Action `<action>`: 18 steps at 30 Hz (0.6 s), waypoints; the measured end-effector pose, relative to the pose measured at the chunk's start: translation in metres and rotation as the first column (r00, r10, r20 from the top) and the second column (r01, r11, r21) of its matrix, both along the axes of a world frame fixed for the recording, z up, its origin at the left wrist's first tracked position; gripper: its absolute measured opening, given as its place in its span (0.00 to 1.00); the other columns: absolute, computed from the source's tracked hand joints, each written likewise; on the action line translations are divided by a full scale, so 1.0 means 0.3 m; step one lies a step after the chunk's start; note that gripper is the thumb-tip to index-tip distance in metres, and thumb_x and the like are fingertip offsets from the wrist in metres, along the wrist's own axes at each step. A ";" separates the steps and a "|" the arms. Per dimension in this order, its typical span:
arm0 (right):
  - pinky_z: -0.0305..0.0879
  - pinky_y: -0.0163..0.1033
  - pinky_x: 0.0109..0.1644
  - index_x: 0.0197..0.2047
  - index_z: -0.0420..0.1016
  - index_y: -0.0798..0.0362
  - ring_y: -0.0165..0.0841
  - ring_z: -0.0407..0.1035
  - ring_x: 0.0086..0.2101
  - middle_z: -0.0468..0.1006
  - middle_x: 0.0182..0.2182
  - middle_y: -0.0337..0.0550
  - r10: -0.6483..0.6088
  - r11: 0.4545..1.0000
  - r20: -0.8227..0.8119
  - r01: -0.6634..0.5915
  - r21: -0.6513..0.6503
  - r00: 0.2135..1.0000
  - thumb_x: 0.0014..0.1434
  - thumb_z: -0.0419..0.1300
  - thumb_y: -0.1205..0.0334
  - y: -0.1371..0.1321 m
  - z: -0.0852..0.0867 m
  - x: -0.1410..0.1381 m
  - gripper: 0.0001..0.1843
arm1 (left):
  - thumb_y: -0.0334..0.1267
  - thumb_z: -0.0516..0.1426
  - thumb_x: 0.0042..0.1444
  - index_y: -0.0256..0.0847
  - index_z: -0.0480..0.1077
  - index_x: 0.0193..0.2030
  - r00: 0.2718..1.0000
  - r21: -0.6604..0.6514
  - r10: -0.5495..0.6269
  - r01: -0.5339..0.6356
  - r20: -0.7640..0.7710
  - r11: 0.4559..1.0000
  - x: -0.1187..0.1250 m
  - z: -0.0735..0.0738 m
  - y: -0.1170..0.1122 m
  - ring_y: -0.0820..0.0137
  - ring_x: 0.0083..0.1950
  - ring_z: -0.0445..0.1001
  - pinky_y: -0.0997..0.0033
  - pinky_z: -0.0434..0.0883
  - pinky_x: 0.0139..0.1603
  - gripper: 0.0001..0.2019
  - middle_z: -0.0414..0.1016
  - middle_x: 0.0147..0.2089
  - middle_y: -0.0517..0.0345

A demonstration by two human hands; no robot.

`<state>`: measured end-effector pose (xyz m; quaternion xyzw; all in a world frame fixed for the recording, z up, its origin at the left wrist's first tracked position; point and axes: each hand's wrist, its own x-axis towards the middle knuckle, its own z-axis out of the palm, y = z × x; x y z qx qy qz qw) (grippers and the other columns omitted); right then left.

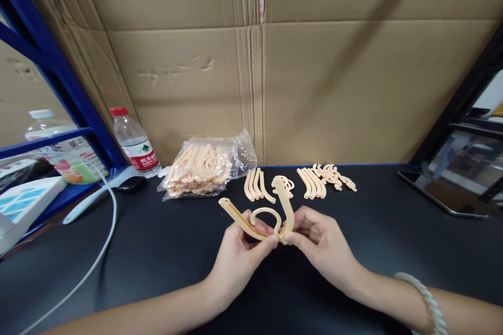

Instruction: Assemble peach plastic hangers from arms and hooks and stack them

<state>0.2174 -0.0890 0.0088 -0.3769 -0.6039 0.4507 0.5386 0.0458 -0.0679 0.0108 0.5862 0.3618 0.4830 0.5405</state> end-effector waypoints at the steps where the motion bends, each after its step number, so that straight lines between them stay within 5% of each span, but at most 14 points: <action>1: 0.69 0.37 0.36 0.30 0.69 0.53 0.32 0.71 0.29 0.75 0.27 0.40 -0.003 1.000 -0.007 0.003 0.005 1.000 0.56 0.66 0.58 0.001 -0.002 -0.002 0.11 | 0.38 0.67 0.46 0.39 0.67 0.27 1.000 -0.003 -0.009 0.009 0.000 1.000 0.002 0.000 0.000 0.69 0.31 0.72 0.71 0.71 0.35 0.12 0.70 0.28 0.61; 9: 0.70 0.37 0.37 0.33 0.70 0.54 0.34 0.71 0.33 0.74 0.30 0.41 -0.021 1.000 -0.023 0.021 -0.021 1.000 0.52 0.68 0.54 0.037 0.008 0.015 0.15 | 0.39 0.68 0.45 0.38 0.65 0.30 1.000 -0.078 0.017 -0.015 0.020 0.997 -0.005 0.001 0.021 0.71 0.31 0.72 0.71 0.72 0.36 0.15 0.73 0.28 0.61; 13: 0.69 0.33 0.30 0.32 0.71 0.54 0.29 0.69 0.28 0.72 0.30 0.39 0.038 0.993 -0.058 -0.044 -0.106 0.998 0.47 0.71 0.57 0.093 0.066 0.128 0.15 | 0.40 0.70 0.41 0.38 0.64 0.33 0.997 -0.169 0.063 -0.054 0.050 0.984 -0.033 0.025 0.046 0.71 0.32 0.74 0.72 0.73 0.37 0.19 0.75 0.29 0.60; 18: 0.69 0.35 0.31 0.30 0.74 0.55 0.31 0.71 0.27 0.75 0.26 0.40 0.183 0.980 0.224 -0.158 -0.124 0.957 0.48 0.71 0.60 0.169 0.135 0.314 0.12 | 0.41 0.70 0.40 0.38 0.66 0.36 0.991 -0.274 0.121 -0.099 0.064 0.956 -0.072 0.055 0.097 0.72 0.33 0.75 0.75 0.74 0.34 0.21 0.74 0.32 0.61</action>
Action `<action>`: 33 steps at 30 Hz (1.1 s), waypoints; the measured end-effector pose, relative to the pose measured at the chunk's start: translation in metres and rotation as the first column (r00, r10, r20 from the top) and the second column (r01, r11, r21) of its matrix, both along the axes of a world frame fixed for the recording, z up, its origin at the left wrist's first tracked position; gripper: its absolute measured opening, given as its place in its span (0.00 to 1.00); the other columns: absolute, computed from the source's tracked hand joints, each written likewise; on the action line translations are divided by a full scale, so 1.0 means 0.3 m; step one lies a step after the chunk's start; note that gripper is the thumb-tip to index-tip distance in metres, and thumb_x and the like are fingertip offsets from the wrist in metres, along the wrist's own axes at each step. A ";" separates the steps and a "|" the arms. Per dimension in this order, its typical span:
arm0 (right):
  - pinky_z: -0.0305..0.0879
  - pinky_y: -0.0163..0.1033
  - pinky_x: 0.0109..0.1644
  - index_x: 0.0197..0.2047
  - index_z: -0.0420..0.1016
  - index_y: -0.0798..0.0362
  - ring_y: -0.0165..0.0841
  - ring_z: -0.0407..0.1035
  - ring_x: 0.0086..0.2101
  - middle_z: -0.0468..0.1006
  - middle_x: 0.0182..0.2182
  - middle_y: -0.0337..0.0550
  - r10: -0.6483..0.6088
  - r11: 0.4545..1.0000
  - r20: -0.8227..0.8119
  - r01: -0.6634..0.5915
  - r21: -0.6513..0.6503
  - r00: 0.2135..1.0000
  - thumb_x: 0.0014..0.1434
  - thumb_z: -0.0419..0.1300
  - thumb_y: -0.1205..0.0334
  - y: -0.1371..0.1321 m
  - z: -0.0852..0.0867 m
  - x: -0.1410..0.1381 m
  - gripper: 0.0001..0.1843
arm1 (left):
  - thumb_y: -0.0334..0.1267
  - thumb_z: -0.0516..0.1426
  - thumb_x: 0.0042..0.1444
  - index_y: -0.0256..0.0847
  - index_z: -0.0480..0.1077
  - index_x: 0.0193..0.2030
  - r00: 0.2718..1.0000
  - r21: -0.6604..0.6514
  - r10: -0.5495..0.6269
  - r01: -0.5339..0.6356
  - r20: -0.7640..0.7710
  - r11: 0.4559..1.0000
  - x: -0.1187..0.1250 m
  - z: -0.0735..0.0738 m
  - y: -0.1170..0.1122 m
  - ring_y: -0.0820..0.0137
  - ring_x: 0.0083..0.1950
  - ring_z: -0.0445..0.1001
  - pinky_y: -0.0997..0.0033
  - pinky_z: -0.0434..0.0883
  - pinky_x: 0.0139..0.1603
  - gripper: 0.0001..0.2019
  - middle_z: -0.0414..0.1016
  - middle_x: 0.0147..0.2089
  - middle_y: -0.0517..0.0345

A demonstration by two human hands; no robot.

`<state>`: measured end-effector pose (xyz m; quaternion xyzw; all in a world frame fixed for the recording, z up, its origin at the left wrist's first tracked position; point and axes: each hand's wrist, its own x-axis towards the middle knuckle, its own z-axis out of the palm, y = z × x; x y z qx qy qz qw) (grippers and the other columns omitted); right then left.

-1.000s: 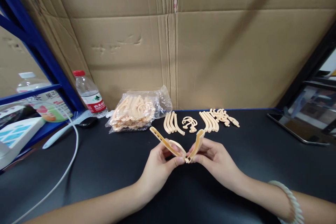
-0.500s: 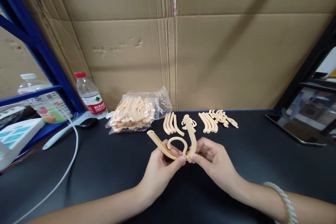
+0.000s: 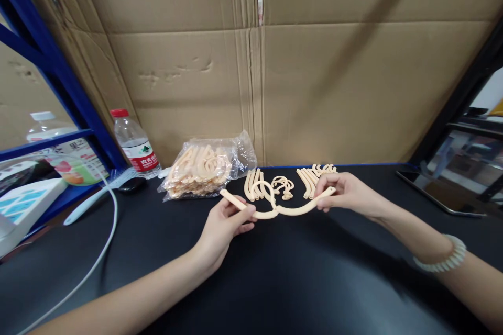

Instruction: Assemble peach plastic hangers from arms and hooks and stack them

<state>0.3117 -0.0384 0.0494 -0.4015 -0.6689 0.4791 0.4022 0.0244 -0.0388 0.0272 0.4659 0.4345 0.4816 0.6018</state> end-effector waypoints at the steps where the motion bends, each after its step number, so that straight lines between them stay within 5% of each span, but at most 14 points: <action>1: 0.68 0.35 0.30 0.30 0.75 0.56 0.31 0.71 0.27 0.76 0.26 0.40 0.016 0.999 0.070 -0.018 0.029 0.997 0.48 0.71 0.60 0.008 0.010 0.029 0.11 | 0.41 0.70 0.40 0.38 0.66 0.36 1.000 -0.006 -0.010 0.010 -0.021 1.000 -0.007 0.003 0.012 0.72 0.33 0.75 0.75 0.74 0.34 0.21 0.74 0.32 0.61; 4: 0.64 0.34 0.29 0.29 0.76 0.55 0.31 0.70 0.27 0.76 0.25 0.39 0.046 0.991 0.283 -0.079 0.105 0.958 0.49 0.70 0.62 0.011 0.033 0.091 0.09 | 0.40 0.70 0.41 0.40 0.67 0.40 0.988 0.022 -0.083 0.086 -0.132 0.996 -0.026 0.002 0.046 0.71 0.32 0.74 0.74 0.73 0.33 0.21 0.74 0.31 0.61; 7: 0.61 0.33 0.28 0.27 0.76 0.53 0.31 0.69 0.26 0.76 0.24 0.37 0.044 0.981 0.454 -0.126 0.151 0.890 0.49 0.70 0.63 -0.003 0.045 0.116 0.07 | 0.40 0.67 0.46 0.40 0.69 0.37 0.923 0.196 -0.180 0.257 -0.341 0.946 -0.042 -0.002 0.072 0.71 0.30 0.72 0.74 0.69 0.33 0.14 0.73 0.28 0.61; 9: 0.61 0.34 0.29 0.28 0.76 0.52 0.31 0.69 0.26 0.76 0.24 0.36 0.081 0.975 0.535 -0.178 0.132 0.841 0.51 0.68 0.63 -0.011 0.044 0.119 0.05 | 0.40 0.65 0.50 0.39 0.71 0.31 0.814 0.326 -0.201 0.426 -0.545 0.844 -0.051 0.000 0.085 0.71 0.29 0.70 0.75 0.66 0.31 0.08 0.73 0.27 0.59; 14: 0.64 0.37 0.36 0.28 0.77 0.51 0.33 0.71 0.29 0.77 0.24 0.35 0.127 0.957 0.675 -0.269 0.109 0.727 0.52 0.66 0.68 -0.017 0.024 0.103 0.03 | 0.41 0.61 0.56 0.43 0.75 0.32 0.532 0.429 -0.115 0.777 -0.839 0.461 -0.070 0.030 0.101 0.66 0.35 0.72 0.69 0.64 0.43 0.06 0.75 0.31 0.55; 17: 0.64 0.36 0.37 0.28 0.78 0.52 0.33 0.70 0.31 0.77 0.26 0.37 0.113 0.947 0.705 -0.290 0.137 0.700 0.51 0.67 0.67 -0.015 0.019 0.098 0.02 | 0.43 0.60 0.58 0.43 0.75 0.34 0.439 0.395 -0.065 0.856 -0.896 0.333 -0.077 0.046 0.103 0.65 0.37 0.71 0.67 0.62 0.47 0.07 0.74 0.33 0.55; 25: 0.63 0.33 0.32 0.28 0.80 0.55 0.33 0.70 0.28 0.77 0.24 0.39 0.172 0.967 0.706 -0.253 0.010 0.687 0.51 0.66 0.63 0.005 -0.009 0.108 0.04 | 0.39 0.56 0.63 0.40 0.72 0.36 0.362 0.372 0.089 0.888 -0.928 0.271 -0.085 0.035 0.111 0.69 0.37 0.69 0.68 0.61 0.48 0.07 0.73 0.33 0.58; 33: 0.63 0.33 0.31 0.29 0.78 0.56 0.32 0.71 0.28 0.77 0.25 0.40 0.082 0.974 0.714 -0.209 0.092 0.696 0.53 0.64 0.61 0.028 -0.041 0.102 0.07 | 0.39 0.54 0.64 0.40 0.73 0.37 0.363 0.461 0.325 0.831 -0.873 0.311 -0.086 -0.010 0.136 0.67 0.38 0.71 0.66 0.62 0.45 0.09 0.74 0.35 0.57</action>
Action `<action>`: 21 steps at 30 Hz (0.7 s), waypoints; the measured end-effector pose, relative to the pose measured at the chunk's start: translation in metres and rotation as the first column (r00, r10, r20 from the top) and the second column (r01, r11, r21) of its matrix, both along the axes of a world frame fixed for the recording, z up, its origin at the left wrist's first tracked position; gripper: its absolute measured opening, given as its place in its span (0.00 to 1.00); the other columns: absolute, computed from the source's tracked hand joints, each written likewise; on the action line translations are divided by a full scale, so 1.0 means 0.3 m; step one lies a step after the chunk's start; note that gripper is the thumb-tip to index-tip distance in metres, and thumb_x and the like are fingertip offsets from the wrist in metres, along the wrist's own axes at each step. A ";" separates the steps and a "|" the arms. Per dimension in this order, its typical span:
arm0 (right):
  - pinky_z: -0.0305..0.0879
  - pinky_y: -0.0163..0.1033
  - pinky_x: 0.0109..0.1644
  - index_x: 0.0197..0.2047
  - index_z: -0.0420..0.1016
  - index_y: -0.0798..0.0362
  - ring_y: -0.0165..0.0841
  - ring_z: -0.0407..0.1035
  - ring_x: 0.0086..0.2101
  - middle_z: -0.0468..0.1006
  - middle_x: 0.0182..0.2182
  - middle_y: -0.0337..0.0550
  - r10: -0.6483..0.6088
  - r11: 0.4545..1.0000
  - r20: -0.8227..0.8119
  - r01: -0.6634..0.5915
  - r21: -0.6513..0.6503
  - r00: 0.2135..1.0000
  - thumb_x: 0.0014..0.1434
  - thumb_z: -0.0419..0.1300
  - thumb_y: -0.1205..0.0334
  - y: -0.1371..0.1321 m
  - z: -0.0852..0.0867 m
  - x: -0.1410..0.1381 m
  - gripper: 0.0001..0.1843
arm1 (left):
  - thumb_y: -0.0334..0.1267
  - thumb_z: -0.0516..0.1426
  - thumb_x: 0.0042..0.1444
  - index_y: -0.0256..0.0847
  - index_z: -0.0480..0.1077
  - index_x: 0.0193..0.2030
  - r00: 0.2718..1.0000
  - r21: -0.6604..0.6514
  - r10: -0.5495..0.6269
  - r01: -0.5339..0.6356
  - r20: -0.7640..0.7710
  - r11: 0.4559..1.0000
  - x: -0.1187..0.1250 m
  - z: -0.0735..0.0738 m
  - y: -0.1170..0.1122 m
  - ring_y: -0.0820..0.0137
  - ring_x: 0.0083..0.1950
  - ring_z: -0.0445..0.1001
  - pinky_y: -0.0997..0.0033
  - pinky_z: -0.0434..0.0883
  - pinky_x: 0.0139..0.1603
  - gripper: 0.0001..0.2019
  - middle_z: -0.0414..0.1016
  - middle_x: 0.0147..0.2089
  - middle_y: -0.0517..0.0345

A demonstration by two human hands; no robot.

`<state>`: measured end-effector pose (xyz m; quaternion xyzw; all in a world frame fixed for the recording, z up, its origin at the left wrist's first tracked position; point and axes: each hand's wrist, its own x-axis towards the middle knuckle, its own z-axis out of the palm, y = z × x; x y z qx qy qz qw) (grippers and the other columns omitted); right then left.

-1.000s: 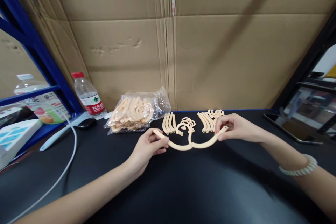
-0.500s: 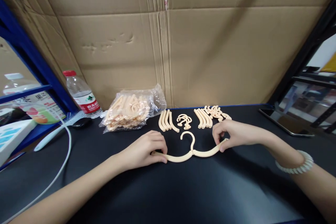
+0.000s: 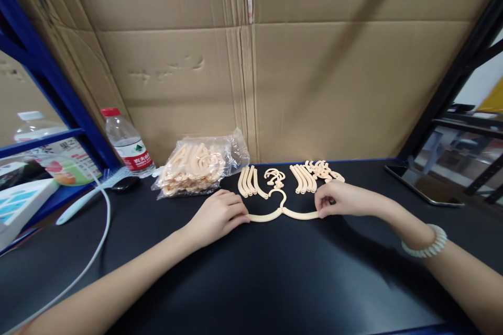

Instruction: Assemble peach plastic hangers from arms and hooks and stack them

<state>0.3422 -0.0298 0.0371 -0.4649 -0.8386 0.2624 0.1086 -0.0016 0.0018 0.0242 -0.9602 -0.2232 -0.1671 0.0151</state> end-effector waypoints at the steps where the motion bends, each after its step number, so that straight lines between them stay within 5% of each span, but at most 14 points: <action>1: 0.64 0.33 0.31 0.29 0.78 0.56 0.32 0.71 0.28 0.77 0.25 0.40 -0.012 1.000 0.002 0.012 0.014 1.000 0.54 0.64 0.61 0.001 -0.001 -0.003 0.07 | 0.40 0.54 0.64 0.40 0.73 0.36 1.000 0.023 0.026 -0.026 0.001 0.999 0.001 -0.004 0.002 0.67 0.38 0.71 0.66 0.62 0.45 0.10 0.74 0.35 0.57; 5: 0.63 0.32 0.30 0.29 0.78 0.56 0.31 0.71 0.27 0.77 0.25 0.40 -0.062 0.997 0.034 0.060 0.043 0.998 0.54 0.64 0.64 -0.003 0.001 -0.010 0.05 | 0.39 0.53 0.65 0.40 0.73 0.36 0.997 0.055 0.078 -0.078 -0.002 0.995 0.000 -0.010 0.009 0.67 0.37 0.71 0.66 0.63 0.43 0.11 0.74 0.35 0.57; 14: 0.61 0.30 0.28 0.28 0.78 0.57 0.30 0.69 0.26 0.76 0.23 0.38 0.003 0.991 0.054 0.004 -0.132 0.999 0.49 0.68 0.66 -0.028 0.035 0.012 0.03 | 0.37 0.52 0.65 0.40 0.72 0.38 0.984 -0.054 -0.139 0.134 -0.111 0.990 0.009 0.058 -0.037 0.67 0.39 0.70 0.66 0.62 0.48 0.09 0.73 0.36 0.56; 21: 0.62 0.30 0.28 0.28 0.77 0.57 0.30 0.70 0.26 0.75 0.22 0.37 -0.046 0.992 0.124 0.060 -0.114 0.991 0.49 0.68 0.68 -0.031 0.040 0.011 0.04 | 0.34 0.52 0.63 0.40 0.71 0.38 0.983 -0.029 -0.122 0.119 -0.137 0.992 0.019 0.067 -0.057 0.67 0.38 0.70 0.61 0.60 0.53 0.07 0.73 0.35 0.56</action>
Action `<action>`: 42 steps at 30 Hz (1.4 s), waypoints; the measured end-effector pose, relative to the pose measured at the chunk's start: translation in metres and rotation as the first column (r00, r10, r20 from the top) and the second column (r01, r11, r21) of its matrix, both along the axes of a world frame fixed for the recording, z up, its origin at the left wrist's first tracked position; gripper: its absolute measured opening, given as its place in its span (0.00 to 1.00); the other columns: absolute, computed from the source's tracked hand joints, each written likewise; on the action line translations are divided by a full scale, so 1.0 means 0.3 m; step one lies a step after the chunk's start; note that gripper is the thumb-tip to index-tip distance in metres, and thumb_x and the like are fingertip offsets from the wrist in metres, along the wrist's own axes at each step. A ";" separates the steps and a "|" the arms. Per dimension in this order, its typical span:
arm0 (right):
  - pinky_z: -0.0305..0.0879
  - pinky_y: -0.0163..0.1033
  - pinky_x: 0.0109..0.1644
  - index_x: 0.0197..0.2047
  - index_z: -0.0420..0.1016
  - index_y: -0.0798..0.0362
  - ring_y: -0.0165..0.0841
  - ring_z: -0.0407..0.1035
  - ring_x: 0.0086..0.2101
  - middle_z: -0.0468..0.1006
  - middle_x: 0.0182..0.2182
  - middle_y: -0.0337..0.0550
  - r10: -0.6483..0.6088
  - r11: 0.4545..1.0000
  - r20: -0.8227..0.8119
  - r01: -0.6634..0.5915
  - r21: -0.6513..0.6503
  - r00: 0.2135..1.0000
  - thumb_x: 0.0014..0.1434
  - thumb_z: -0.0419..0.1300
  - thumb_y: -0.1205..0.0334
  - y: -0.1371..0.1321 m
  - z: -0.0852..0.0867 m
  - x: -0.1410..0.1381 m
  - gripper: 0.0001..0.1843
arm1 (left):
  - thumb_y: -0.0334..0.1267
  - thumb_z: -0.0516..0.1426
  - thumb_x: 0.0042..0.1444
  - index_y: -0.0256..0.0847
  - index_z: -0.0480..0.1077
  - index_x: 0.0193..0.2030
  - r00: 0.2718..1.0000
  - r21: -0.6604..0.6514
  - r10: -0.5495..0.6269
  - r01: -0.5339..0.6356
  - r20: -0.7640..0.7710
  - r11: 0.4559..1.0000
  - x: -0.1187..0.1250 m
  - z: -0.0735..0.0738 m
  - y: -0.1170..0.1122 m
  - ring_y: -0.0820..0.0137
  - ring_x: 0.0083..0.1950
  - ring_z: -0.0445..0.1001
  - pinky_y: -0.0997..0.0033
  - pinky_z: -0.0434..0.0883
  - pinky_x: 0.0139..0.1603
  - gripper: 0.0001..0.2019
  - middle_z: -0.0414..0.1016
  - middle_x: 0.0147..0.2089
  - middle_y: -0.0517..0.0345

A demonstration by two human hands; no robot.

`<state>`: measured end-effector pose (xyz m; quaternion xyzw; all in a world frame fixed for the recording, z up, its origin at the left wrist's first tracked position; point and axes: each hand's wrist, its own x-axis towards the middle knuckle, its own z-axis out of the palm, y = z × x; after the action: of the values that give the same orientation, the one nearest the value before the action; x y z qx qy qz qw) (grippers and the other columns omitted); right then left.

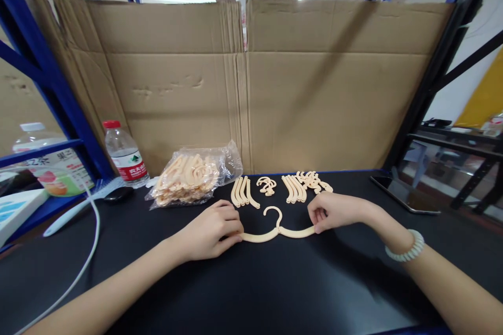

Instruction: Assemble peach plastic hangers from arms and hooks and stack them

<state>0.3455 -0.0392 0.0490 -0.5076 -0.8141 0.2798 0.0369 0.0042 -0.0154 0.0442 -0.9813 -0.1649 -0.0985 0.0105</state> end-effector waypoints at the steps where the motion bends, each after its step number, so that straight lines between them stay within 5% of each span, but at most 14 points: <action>1: 0.61 0.30 0.28 0.28 0.77 0.57 0.30 0.69 0.26 0.75 0.22 0.37 -0.007 1.000 0.015 0.007 0.019 1.000 0.49 0.68 0.68 0.001 0.001 -0.002 0.04 | 0.34 0.51 0.63 0.40 0.71 0.38 1.000 0.011 0.007 -0.007 0.003 1.000 -0.002 -0.003 0.002 0.67 0.38 0.70 0.61 0.60 0.52 0.08 0.73 0.35 0.56; 21: 0.60 0.32 0.28 0.29 0.74 0.55 0.31 0.68 0.27 0.73 0.24 0.38 -0.018 0.994 0.063 0.010 0.113 0.998 0.50 0.67 0.64 0.006 -0.003 0.000 0.06 | 0.32 0.52 0.57 0.40 0.70 0.36 0.989 -0.070 0.018 -0.008 0.144 0.998 -0.019 -0.023 0.023 0.68 0.33 0.67 0.70 0.63 0.38 0.05 0.68 0.31 0.57; 42: 0.55 0.31 0.26 0.30 0.72 0.54 0.30 0.65 0.27 0.72 0.27 0.37 -0.031 0.990 0.116 0.015 0.138 0.993 0.48 0.68 0.63 -0.002 0.002 -0.004 0.09 | 0.33 0.51 0.57 0.39 0.67 0.34 0.974 -0.118 0.050 -0.025 0.221 0.993 -0.011 -0.061 0.035 0.69 0.33 0.65 0.71 0.63 0.35 0.04 0.66 0.30 0.57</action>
<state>0.3442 -0.0397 0.0497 -0.5290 -0.8261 0.1924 0.0265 0.0008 -0.0048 0.0258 -0.9597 -0.1889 -0.1986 -0.0624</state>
